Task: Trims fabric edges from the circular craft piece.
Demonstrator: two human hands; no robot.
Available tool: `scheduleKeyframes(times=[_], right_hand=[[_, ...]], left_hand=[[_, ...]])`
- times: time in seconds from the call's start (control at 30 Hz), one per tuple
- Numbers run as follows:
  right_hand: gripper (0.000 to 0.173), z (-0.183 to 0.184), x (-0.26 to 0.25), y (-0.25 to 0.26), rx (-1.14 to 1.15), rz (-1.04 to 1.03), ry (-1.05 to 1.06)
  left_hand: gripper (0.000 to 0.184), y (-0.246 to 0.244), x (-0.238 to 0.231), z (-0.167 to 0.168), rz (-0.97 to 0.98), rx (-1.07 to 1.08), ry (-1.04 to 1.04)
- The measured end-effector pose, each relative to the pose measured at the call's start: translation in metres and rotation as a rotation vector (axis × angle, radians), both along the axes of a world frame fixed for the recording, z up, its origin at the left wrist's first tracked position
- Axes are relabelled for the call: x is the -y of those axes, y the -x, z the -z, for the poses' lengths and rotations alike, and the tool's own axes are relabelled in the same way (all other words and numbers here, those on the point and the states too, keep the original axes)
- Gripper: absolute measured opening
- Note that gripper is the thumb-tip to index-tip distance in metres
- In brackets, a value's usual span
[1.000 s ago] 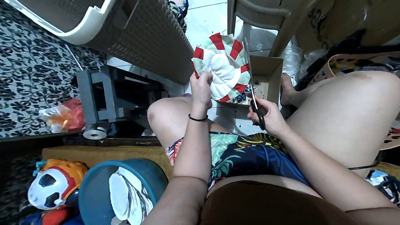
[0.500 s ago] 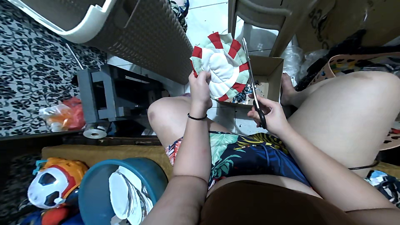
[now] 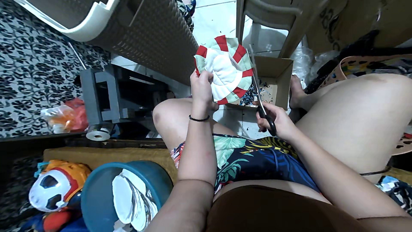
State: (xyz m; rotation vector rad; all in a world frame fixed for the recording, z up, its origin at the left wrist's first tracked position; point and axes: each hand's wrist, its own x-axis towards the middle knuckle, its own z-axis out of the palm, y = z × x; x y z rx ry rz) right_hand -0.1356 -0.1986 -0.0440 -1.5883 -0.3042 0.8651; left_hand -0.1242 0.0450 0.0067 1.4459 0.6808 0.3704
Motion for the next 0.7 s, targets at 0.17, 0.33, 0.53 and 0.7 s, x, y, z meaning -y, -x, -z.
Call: scheduleKeyframes(times=[0.17, 0.33, 0.53, 0.7], right_hand=[[0.083, 0.0032, -0.0011, -0.0019, 0.053, -0.030, 0.008], [0.072, -0.0007, -0.0020, -0.0037, 0.057, 0.025, 0.020], [0.068, 0.0013, -0.0012, -0.0037, 0.083, 0.060, 0.027], [0.064, 0.0031, -0.0005, -0.0027, 0.113, 0.076, 0.065]], left_hand=[[0.015, -0.0003, 0.0024, 0.0014, 0.054, -0.034, -0.004], [0.018, -0.0001, 0.0037, 0.0053, 0.128, -0.063, -0.013], [0.015, -0.0002, 0.0031, 0.0061, 0.139, -0.074, 0.004], [0.017, 0.0006, -0.0041, 0.0021, 0.149, -0.084, -0.012]])
